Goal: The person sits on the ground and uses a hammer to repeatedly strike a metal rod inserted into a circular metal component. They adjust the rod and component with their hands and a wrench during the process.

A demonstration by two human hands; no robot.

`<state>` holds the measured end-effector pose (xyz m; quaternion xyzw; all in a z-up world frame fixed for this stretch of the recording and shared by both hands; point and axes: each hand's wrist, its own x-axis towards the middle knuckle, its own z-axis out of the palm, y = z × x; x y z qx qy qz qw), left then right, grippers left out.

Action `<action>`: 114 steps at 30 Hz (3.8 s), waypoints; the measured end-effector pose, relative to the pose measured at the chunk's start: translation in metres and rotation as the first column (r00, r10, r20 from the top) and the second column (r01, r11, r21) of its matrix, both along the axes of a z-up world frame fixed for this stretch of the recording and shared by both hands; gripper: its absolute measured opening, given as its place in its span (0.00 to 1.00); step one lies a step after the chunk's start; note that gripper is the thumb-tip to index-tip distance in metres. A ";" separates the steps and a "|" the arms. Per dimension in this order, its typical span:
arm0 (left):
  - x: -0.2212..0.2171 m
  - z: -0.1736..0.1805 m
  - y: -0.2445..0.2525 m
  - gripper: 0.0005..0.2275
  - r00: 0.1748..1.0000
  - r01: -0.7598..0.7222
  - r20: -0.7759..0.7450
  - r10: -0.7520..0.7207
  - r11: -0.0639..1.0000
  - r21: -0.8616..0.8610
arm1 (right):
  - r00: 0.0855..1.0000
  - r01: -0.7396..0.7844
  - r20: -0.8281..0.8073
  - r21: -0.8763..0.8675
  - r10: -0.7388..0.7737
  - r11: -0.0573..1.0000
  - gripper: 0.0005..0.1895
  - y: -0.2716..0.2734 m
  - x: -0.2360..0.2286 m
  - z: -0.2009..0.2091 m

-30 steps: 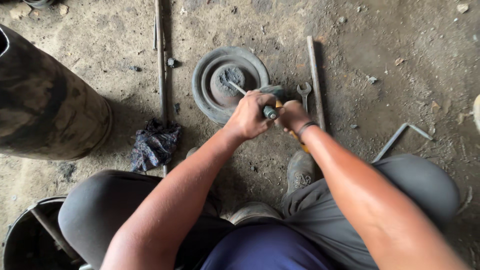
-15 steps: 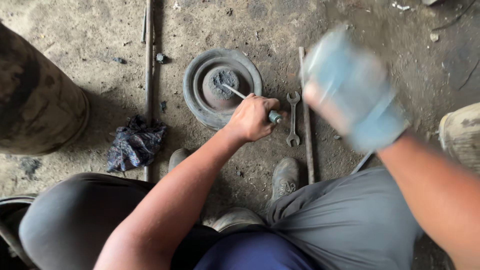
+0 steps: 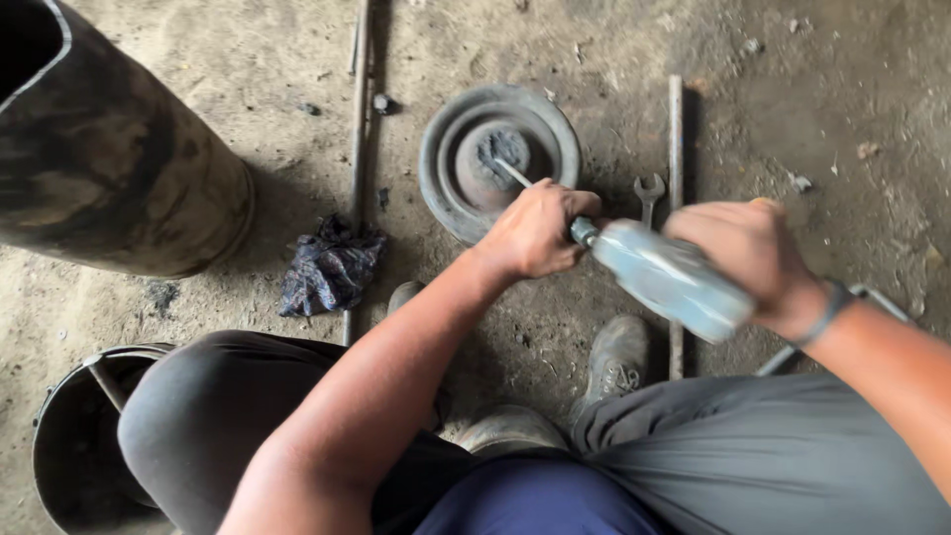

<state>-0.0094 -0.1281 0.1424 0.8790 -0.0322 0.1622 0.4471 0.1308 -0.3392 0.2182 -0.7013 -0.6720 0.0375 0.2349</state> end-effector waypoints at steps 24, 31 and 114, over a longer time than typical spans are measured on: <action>-0.002 -0.037 -0.017 0.06 0.996 -0.028 -0.074 0.043 0.981 0.192 | 0.974 -0.148 -0.152 0.146 0.170 0.978 0.08 -0.009 -0.018 0.033; 0.012 -0.022 -0.010 0.10 0.991 -0.125 -0.040 0.128 0.989 0.079 | 0.980 -0.035 -0.199 -0.058 0.023 0.998 0.07 -0.001 -0.016 0.005; 0.004 -0.054 -0.002 0.08 0.980 -0.146 0.145 0.140 0.989 0.033 | 0.859 -0.130 -0.426 0.354 0.284 0.926 0.07 0.000 -0.039 0.009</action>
